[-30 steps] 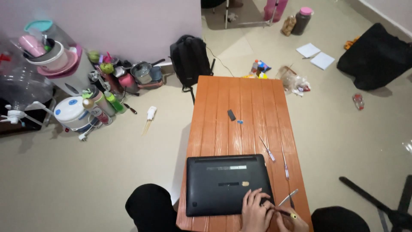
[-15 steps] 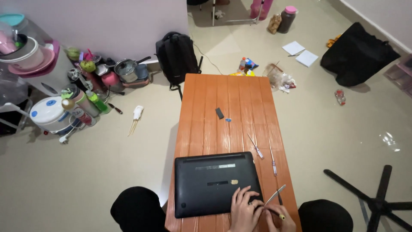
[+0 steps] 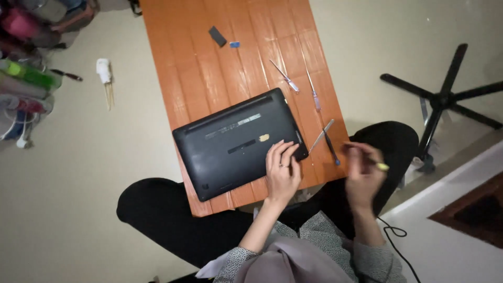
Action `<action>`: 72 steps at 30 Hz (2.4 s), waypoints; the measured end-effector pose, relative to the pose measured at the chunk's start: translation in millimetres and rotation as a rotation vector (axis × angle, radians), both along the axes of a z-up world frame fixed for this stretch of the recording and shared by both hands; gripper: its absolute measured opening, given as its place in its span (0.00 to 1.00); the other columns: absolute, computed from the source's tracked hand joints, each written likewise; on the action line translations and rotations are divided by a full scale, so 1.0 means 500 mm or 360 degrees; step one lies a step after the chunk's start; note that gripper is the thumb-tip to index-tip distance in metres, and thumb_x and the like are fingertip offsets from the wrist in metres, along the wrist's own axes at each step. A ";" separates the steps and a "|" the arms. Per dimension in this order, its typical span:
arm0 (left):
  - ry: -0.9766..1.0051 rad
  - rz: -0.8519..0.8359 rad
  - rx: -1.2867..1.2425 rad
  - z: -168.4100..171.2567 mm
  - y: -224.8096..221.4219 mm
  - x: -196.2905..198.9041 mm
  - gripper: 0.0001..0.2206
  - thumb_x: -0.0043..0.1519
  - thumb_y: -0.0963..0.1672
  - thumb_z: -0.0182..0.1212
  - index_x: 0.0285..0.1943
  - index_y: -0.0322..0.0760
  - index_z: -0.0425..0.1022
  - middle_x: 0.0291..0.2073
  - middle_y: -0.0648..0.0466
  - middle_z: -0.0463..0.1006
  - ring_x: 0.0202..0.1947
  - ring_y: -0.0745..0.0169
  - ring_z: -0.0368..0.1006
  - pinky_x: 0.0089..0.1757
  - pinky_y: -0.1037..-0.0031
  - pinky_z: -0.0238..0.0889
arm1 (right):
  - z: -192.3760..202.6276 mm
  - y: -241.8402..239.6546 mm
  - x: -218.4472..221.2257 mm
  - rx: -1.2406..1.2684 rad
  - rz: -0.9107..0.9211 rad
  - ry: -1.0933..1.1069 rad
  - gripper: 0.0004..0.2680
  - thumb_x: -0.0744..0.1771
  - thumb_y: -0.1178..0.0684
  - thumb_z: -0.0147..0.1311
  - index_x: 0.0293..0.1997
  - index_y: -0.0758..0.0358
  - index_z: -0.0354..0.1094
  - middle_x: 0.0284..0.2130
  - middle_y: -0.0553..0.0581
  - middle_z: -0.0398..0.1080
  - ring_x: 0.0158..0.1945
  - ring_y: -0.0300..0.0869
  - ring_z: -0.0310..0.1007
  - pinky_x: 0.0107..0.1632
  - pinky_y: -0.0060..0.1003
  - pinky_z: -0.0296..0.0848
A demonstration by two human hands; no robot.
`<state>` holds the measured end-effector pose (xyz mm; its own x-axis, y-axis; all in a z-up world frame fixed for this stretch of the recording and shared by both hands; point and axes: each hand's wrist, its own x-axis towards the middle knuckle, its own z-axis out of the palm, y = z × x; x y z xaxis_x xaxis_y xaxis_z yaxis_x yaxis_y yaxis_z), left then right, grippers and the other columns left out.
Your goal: A person uses a screwdriver to remove the back panel screws from a laptop on a small table.
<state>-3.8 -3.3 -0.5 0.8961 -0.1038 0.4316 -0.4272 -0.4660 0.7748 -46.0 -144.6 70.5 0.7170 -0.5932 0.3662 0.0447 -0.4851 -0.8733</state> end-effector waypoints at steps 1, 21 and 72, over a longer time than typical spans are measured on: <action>0.0006 -0.0016 0.0000 -0.001 0.000 0.006 0.16 0.59 0.36 0.58 0.56 0.39 0.77 0.50 0.52 0.75 0.58 0.46 0.71 0.60 0.57 0.62 | 0.016 -0.015 -0.004 0.0000 -0.0016 0.0006 0.01 0.71 0.67 0.54 0.45 0.73 0.70 0.36 0.68 0.75 0.41 0.51 0.77 0.47 0.44 0.75; 0.0075 -0.0010 -0.0294 0.001 0.007 0.007 0.20 0.56 0.30 0.47 0.51 0.38 0.77 0.46 0.52 0.75 0.53 0.44 0.71 0.55 0.55 0.65 | -0.156 -0.005 -0.073 -0.0650 0.0224 0.0463 0.02 0.69 0.56 0.60 0.38 0.58 0.76 0.24 0.56 0.76 0.28 0.52 0.77 0.33 0.41 0.75; -0.0049 0.0056 0.0260 -0.027 -0.001 0.000 0.07 0.59 0.42 0.64 0.45 0.45 0.80 0.52 0.54 0.75 0.63 0.44 0.67 0.61 0.51 0.57 | -0.160 0.071 0.003 -0.0054 0.0234 -0.0011 0.05 0.72 0.64 0.48 0.41 0.80 0.68 0.33 0.72 0.75 0.33 0.57 0.80 0.35 0.47 0.82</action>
<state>-3.6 -4.0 -13.8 0.8869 -0.1437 0.4390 -0.4309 -0.5998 0.6742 -44.2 -108.9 -9.4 0.7927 -0.4690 0.3895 0.1235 -0.5022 -0.8559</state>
